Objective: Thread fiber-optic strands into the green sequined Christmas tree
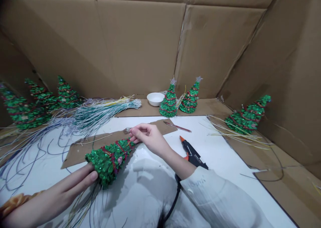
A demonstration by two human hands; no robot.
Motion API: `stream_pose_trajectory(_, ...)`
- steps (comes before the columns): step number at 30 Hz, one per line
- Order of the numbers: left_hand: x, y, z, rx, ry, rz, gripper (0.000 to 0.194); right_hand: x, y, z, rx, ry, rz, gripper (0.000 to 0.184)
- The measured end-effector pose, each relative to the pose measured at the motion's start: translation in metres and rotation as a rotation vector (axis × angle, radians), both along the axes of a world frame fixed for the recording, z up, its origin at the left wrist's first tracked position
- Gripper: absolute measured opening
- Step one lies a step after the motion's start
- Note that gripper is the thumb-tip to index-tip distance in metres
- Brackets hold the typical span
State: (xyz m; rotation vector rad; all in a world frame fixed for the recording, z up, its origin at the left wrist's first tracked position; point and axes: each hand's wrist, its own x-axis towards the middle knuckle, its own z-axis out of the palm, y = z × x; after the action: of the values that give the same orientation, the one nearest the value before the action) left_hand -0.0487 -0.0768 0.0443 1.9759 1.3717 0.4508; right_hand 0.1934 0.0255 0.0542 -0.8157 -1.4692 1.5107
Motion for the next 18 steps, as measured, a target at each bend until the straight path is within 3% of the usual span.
stream_pose_trajectory(11,0.028,-0.001,0.005,0.150,0.045,0.037,0.031,0.000,-0.007,-0.009,0.228,-0.141,-0.106,0.021)
stream_pose_trajectory(18,0.029,-0.004,0.002,0.152,0.139,-0.012,0.041,0.000,-0.007,-0.018,0.377,-0.211,-0.158,0.019)
